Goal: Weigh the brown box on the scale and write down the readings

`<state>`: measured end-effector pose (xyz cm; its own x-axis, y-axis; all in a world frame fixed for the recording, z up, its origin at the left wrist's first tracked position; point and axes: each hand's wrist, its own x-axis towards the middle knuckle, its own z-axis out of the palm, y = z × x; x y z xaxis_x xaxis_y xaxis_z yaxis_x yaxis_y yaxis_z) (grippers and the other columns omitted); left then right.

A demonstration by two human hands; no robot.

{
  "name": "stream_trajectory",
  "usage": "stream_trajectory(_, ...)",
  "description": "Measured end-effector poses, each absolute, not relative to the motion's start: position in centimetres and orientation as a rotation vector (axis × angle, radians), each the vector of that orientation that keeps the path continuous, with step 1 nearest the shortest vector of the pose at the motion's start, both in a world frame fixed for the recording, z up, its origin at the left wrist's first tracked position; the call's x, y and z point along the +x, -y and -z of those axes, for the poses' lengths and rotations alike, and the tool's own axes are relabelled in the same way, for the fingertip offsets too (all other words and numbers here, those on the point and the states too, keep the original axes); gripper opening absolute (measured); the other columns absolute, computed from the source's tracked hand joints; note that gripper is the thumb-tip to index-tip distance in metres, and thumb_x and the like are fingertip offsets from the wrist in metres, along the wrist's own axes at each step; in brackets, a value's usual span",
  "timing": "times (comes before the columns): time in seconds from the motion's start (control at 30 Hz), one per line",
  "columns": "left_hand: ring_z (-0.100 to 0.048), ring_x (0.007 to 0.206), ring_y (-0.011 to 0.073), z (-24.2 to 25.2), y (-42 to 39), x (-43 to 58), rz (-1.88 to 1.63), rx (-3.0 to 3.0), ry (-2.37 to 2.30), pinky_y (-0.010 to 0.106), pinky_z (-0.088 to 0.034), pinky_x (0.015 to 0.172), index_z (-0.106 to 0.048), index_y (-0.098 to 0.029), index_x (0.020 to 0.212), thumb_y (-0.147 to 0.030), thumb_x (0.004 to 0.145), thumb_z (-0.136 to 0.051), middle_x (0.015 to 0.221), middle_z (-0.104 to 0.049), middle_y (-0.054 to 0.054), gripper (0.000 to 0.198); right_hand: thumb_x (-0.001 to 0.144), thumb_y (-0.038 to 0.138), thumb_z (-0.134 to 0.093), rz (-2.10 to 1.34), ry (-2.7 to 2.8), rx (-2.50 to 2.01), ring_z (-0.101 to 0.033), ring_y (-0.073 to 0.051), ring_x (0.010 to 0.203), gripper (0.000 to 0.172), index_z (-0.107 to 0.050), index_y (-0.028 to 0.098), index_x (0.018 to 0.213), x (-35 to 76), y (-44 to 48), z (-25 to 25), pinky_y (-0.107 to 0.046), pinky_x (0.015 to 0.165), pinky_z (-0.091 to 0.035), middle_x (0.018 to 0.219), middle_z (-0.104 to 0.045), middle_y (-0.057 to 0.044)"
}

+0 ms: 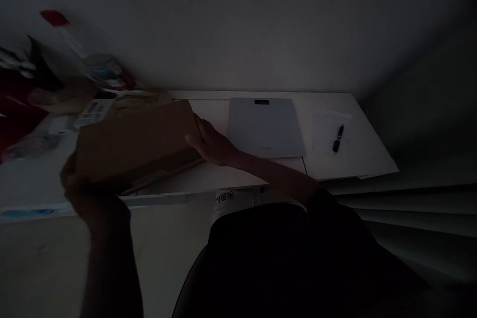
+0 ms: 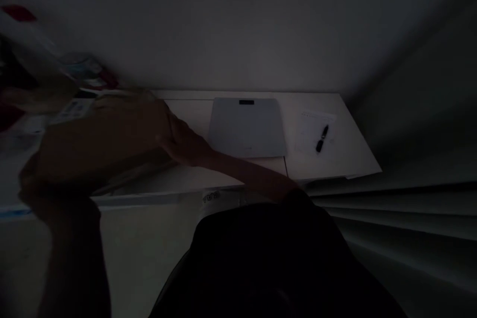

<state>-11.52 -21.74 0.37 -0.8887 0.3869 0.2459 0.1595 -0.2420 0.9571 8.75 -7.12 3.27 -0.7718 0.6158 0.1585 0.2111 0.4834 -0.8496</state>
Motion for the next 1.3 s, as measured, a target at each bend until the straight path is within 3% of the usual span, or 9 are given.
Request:
stream_trajectory(0.33,-0.054,0.131,0.0368,1.8,21.6,-12.0,-2.236,0.493,-1.839,0.066,-0.034,0.118,-0.057,-0.017,0.129,-0.046,0.061,-0.062,0.138,-0.062,0.009,0.074,0.099,0.049,-0.029,-1.244,2.253,-0.699,-0.025,-0.024,0.154,0.071,-0.017,0.014,0.159,8.3,6.8,-1.4,-0.044,0.129,-0.022,0.165,-0.029,-0.013)
stream_trajectory(0.67,-0.052,0.131,0.0363,3.4,22.2,-12.3,-2.270,0.676,-1.827,0.060,-0.037,0.116,-0.055,-0.016,0.128,-0.053,0.065,-0.063,0.138,-0.060,0.011,0.073,0.097,0.062,-0.029,-1.270,2.214,-0.698,-0.024,-0.024,0.155,0.080,-0.015,0.016,0.161,8.4,7.1,-0.8,-0.046,0.129,-0.021,0.167,-0.025,-0.013)
stream_trajectory(0.77,-0.050,0.132,0.0339,2.3,23.0,-11.9,-2.306,0.872,-2.004,0.056,-0.036,0.116,-0.052,-0.015,0.131,-0.055,0.065,-0.068,0.139,-0.057,0.013,0.079,0.096,0.067,-0.030,-1.342,2.213,-0.742,-0.022,-0.025,0.156,0.087,-0.013,0.012,0.161,9.0,7.3,-1.7,-0.046,0.129,-0.023,0.169,-0.021,-0.015)
stream_trajectory(0.83,-0.049,0.134,0.0305,1.1,23.6,-11.0,-2.329,1.156,-2.241,0.052,-0.040,0.112,-0.051,-0.018,0.136,-0.056,0.073,-0.066,0.141,-0.055,0.012,0.074,0.094,0.070,-0.031,-1.357,2.205,-0.755,-0.024,-0.026,0.156,0.089,-0.015,0.014,0.161,10.2,7.2,-2.7,-0.046,0.126,-0.027,0.169,-0.022,-0.015)
stream_trajectory(0.93,-0.057,0.119,0.0318,-0.1,23.8,-9.0,-2.369,1.534,-2.425,0.054,-0.045,0.105,-0.063,-0.018,0.124,-0.052,0.089,-0.049,0.123,-0.064,0.013,0.051,0.096,0.064,-0.035,-1.213,2.217,-0.669,-0.041,-0.025,0.146,0.072,-0.036,0.021,0.153,13.6,6.4,-4.0,-0.044,0.118,-0.039,0.159,-0.042,-0.014)
stream_trajectory(1.03,-0.064,0.096,0.0317,-0.7,22.2,-5.9,-2.126,1.879,-2.293,0.057,-0.049,0.100,-0.069,-0.024,0.109,-0.044,0.090,-0.051,0.098,-0.068,0.008,0.033,0.100,0.056,-0.034,-1.010,2.299,-0.675,-0.061,-0.021,0.119,0.051,-0.060,0.021,0.127,18.5,4.9,-5.1,-0.036,0.099,-0.049,0.130,-0.064,-0.013)
stream_trajectory(1.1,-0.065,0.082,0.0265,-1.4,20.1,-2.7,-1.882,2.302,-1.905,0.046,-0.054,0.083,-0.068,-0.027,0.106,-0.031,0.086,-0.058,0.091,-0.069,0.004,0.023,0.102,0.052,-0.034,-0.908,2.384,-0.821,-0.064,-0.019,0.098,0.047,-0.063,0.018,0.114,22.3,3.8,-5.7,-0.032,0.085,-0.050,0.112,-0.068,-0.012)
stream_trajectory(1.17,-0.066,0.077,0.0219,-2.4,17.6,1.3,-1.590,2.590,-1.518,0.035,-0.052,0.069,-0.066,-0.025,0.104,-0.017,0.082,-0.062,0.087,-0.070,0.003,0.024,0.102,0.046,-0.037,-0.755,2.446,-1.049,-0.062,-0.017,0.086,0.038,-0.061,0.018,0.109,26.3,2.7,-6.1,-0.030,0.075,-0.047,0.104,-0.069,-0.010)
stream_trajectory(1.3,-0.066,0.081,0.0207,-3.2,13.2,9.9,-1.183,2.835,-1.081,0.032,-0.051,0.067,-0.065,-0.022,0.112,-0.014,0.090,-0.055,0.088,-0.071,0.005,0.026,0.102,0.036,-0.038,-0.314,2.437,-1.590,-0.060,-0.020,0.085,0.027,-0.058,0.018,0.106,34.5,1.0,-6.2,-0.029,0.066,-0.040,0.100,-0.069,-0.010)
